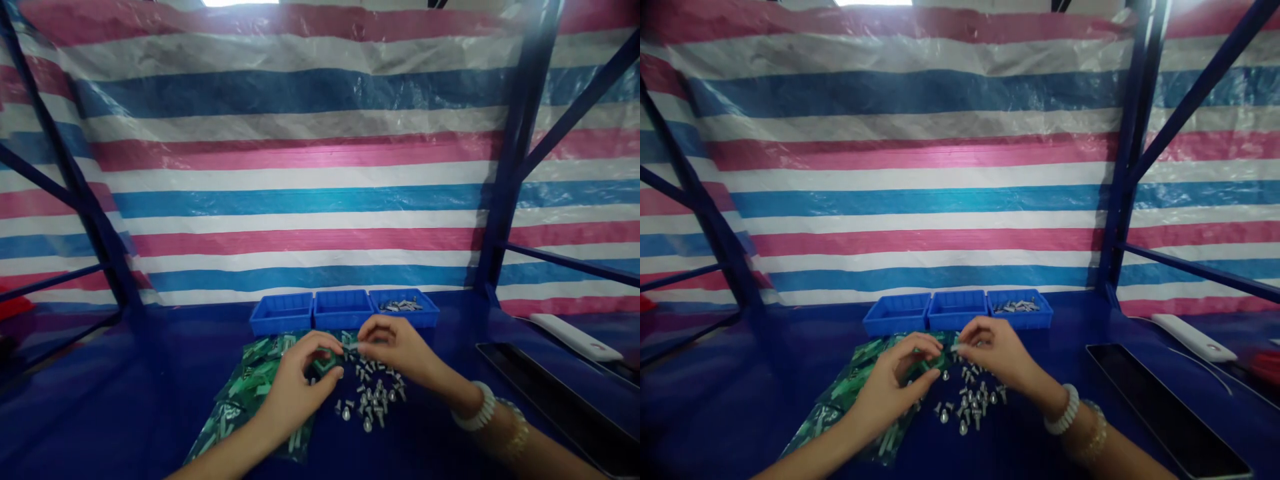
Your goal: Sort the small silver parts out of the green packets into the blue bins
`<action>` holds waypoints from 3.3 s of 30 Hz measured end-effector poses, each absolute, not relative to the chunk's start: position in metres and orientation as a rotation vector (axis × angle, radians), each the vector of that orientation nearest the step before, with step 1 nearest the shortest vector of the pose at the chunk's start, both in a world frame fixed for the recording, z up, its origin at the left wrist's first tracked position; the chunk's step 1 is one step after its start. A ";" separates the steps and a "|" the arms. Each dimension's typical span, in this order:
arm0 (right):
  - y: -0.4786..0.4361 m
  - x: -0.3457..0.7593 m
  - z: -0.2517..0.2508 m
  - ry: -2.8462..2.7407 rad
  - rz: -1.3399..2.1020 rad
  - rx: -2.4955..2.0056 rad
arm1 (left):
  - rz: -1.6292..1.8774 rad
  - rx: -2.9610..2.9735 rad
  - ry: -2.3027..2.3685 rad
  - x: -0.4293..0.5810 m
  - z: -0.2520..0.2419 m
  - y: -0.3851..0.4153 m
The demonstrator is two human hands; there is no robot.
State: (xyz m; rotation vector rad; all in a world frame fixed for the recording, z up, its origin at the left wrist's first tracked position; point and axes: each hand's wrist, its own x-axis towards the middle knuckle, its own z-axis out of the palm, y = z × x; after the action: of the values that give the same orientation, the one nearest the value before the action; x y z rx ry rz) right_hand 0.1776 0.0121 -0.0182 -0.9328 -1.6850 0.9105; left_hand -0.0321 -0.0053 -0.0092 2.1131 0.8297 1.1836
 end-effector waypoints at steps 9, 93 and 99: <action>0.051 0.241 -0.007 -1.599 0.021 -1.236 | 0.474 2.804 0.994 -0.057 0.017 -0.001; -0.013 0.153 -0.023 -1.594 1.156 -0.768 | 1.101 1.641 0.836 -0.025 -0.014 -0.006; 0.026 0.192 -0.021 -1.670 0.452 -1.014 | 1.167 2.212 0.982 -0.041 0.004 0.004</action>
State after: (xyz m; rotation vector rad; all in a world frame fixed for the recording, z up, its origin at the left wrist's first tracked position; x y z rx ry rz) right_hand 0.1924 0.0263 -0.0213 -1.0135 -1.6697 0.4523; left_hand -0.0413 0.0044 0.0035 2.2120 0.9821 1.1674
